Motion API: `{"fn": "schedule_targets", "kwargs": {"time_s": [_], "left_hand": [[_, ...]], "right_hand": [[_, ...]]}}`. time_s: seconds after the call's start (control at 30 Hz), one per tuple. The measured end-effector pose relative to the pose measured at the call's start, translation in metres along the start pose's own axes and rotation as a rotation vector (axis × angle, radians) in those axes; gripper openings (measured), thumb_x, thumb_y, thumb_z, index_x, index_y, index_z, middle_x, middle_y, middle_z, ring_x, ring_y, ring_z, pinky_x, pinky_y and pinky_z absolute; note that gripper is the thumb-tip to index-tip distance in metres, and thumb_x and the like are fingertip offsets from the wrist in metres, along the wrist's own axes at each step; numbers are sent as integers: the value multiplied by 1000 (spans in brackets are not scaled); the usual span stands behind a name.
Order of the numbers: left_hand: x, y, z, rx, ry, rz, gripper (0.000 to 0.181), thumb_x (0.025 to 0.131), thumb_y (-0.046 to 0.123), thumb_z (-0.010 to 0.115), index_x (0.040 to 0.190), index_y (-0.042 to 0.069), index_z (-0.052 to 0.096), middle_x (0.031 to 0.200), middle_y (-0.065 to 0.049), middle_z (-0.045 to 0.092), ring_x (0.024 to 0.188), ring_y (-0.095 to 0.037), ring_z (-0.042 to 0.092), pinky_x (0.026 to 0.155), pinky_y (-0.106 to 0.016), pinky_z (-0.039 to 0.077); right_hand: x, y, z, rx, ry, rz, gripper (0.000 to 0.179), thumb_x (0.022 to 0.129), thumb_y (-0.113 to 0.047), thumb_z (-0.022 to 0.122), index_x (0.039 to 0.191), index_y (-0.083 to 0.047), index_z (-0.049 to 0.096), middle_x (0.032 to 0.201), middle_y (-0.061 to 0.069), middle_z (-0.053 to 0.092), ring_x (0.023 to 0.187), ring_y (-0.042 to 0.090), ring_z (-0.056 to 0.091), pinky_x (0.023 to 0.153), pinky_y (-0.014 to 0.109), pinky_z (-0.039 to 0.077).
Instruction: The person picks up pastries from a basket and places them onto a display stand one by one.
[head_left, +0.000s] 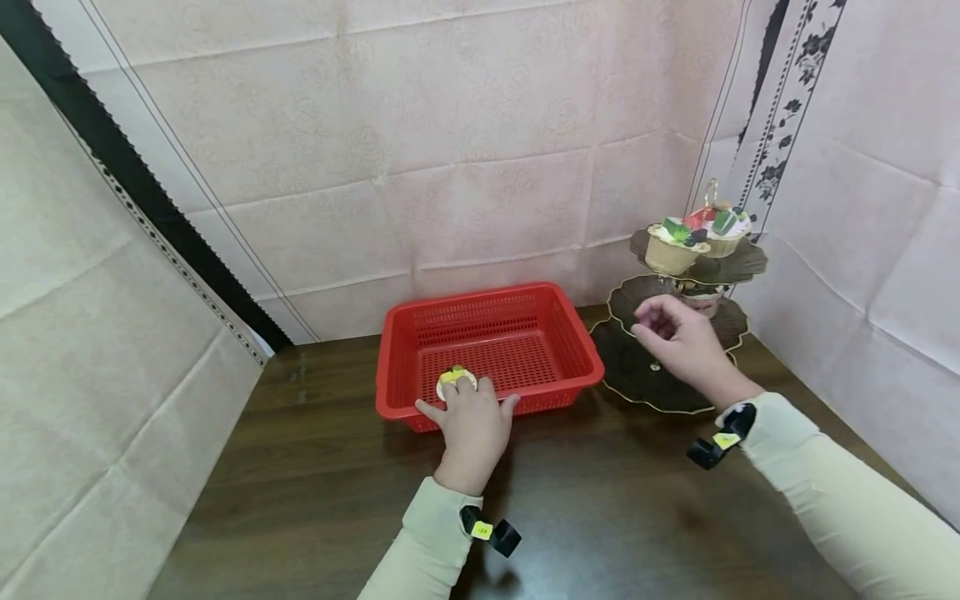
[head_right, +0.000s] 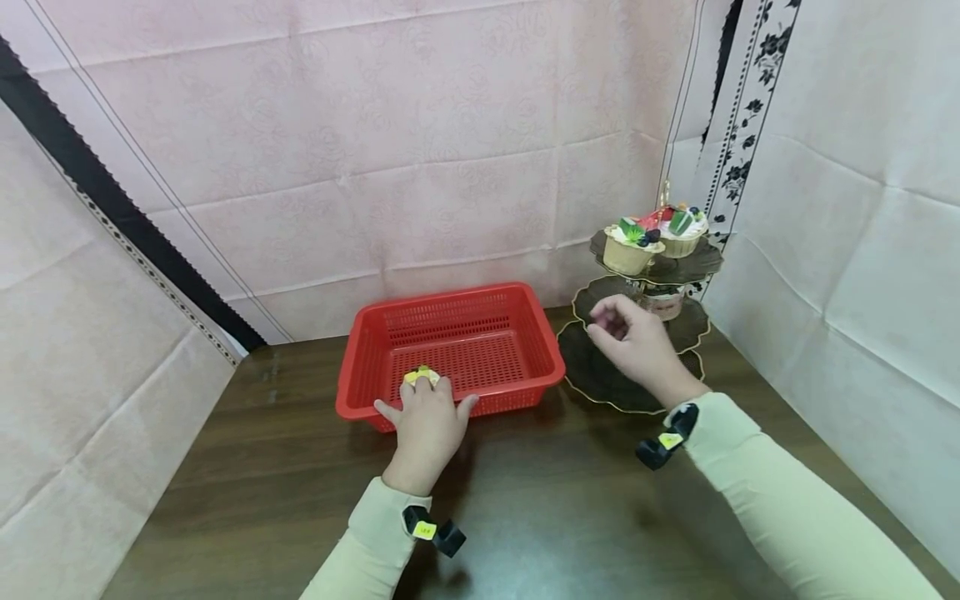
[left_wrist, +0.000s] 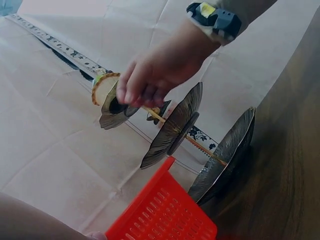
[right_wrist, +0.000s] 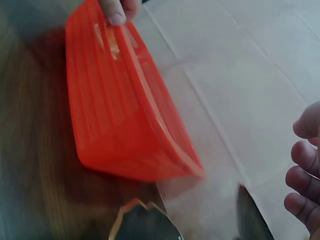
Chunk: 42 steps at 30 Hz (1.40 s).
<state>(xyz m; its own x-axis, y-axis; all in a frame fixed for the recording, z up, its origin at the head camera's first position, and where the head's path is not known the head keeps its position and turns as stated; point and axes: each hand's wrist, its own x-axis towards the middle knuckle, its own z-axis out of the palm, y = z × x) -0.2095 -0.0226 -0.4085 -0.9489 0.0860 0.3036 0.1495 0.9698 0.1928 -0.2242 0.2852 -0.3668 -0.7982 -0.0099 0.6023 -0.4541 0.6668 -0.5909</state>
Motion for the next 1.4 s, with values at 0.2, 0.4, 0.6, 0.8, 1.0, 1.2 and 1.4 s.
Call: {"fn": "schedule_targets", "kwargs": {"time_s": [0.2,0.4,0.6,0.8,1.0,1.2,1.4], "left_hand": [[0,0,1,13,-8,-5,52,93,54,66,113,6,69,121,-23,60,119,-46,51,96,-85,26],[0,0,1,39,22,-9,58,90,57,68,116,5,69,120,-24,59,115,-45,52,95,-83,31],[-1,-4,1,33,42,2,59,89,55,71,118,5,68,119,-24,59,114,-45,52,95,-82,33],[-2,-9,-3,13,28,19,48,90,43,74,119,6,67,118,-23,59,118,-45,49,98,-79,33],[-5,-16,-5,-2,63,58,45,88,38,78,118,6,68,116,-21,60,115,-41,52,97,-74,39],[-7,-19,-3,9,110,41,48,86,43,79,116,7,69,112,-20,61,108,-40,55,95,-77,38],[-7,-21,2,24,138,13,53,85,46,78,121,9,67,113,-22,59,104,-41,53,94,-81,33]], "right_hand": [[16,-12,43,73,-147,-13,16,92,-7,72,105,-8,64,87,5,65,74,18,58,65,24,48],[38,-24,91,127,-263,12,19,92,-7,73,107,-11,62,91,5,64,82,21,60,72,34,51],[56,-38,134,129,-461,90,27,91,-14,77,112,-16,61,101,3,66,93,20,62,84,38,55],[67,-45,165,56,-688,146,47,85,-23,83,126,-22,59,124,2,65,116,27,62,96,42,55],[73,-42,190,62,-870,135,67,85,-22,83,144,-23,50,145,10,55,134,30,51,104,49,48],[74,-44,211,49,-997,153,78,87,-25,81,154,-21,41,149,13,49,136,28,48,106,47,47],[76,-52,219,49,-1050,138,77,89,-24,79,155,-20,39,149,11,49,132,28,51,95,39,54]]}}
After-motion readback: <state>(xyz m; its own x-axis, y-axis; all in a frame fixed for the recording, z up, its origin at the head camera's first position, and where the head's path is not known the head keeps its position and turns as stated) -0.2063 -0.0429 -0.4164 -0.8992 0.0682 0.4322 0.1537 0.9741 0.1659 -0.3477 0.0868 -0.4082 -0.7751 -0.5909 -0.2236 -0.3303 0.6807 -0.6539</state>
